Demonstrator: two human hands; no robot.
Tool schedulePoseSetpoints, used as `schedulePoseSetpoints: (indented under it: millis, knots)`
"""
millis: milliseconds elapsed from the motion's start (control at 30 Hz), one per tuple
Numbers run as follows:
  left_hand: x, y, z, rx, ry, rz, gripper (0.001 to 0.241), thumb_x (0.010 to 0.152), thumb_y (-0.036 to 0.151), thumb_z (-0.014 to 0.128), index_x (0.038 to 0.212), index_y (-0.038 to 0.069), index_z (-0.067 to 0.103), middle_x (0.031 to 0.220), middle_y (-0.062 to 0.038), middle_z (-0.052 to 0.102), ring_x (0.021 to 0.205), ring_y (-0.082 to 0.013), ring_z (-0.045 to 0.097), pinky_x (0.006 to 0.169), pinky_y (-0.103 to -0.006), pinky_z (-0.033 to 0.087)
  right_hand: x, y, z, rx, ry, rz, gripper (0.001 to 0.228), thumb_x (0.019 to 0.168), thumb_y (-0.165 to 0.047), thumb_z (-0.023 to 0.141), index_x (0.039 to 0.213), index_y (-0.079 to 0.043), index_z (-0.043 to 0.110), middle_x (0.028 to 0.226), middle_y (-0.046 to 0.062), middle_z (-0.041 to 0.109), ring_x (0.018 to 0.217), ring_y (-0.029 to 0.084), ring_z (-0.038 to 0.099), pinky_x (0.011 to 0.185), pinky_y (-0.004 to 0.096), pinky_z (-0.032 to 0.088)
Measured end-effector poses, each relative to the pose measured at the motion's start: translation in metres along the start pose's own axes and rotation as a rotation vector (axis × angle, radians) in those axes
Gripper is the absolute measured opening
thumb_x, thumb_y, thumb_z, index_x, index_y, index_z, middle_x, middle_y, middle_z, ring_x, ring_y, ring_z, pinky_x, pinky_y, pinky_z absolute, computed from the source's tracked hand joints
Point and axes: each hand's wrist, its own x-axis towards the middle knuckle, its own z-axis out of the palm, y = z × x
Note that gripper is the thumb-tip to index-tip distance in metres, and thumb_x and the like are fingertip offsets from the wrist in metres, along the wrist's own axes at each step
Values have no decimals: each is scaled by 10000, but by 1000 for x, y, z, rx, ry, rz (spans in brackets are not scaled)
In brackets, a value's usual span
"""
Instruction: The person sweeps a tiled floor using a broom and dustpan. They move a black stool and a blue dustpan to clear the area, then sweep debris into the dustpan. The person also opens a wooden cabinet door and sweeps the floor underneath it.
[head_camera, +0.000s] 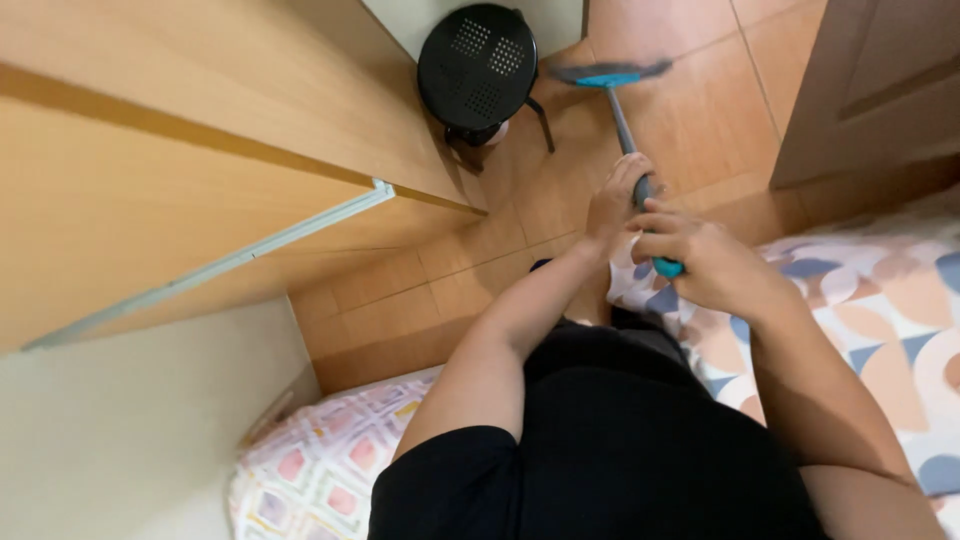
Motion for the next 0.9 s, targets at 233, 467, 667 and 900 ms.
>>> schedulePoseSetpoints:
  millis: [233,467,667,900]
  knots:
    - [-17,23,-91,209,-341,-205,323,791,314,715,1063,154,647,1151,-94,620,981,-346,677,787,-452,547,30,-40,45,76,-84,106,204,725,-50,752,918,-109,717,1260,67,703,1186,338,653,931,417,535]
    - [28,-118,-47,-583,-335,-1036,318,1005,373,529,954,82,648,980,-142,627,785,-216,613,625,-412,540,73,34,110,115,330,178,279,790,-57,746,1066,-74,714,1285,108,691,1147,318,685,938,405,552]
    - [94,-152,-15,-43,-311,0,96,949,223,642,943,131,618,1140,-68,636,1054,-266,670,859,-336,561,107,40,87,-120,341,201,237,911,-60,766,1138,-72,700,1345,117,674,1248,324,641,989,441,554]
    - [57,-57,-86,139,-410,-130,178,889,269,737,995,155,649,1417,-115,604,1187,-311,664,907,-383,548,85,-26,88,-294,162,89,257,702,-71,751,949,-124,700,1322,104,646,1382,369,534,1053,483,505]
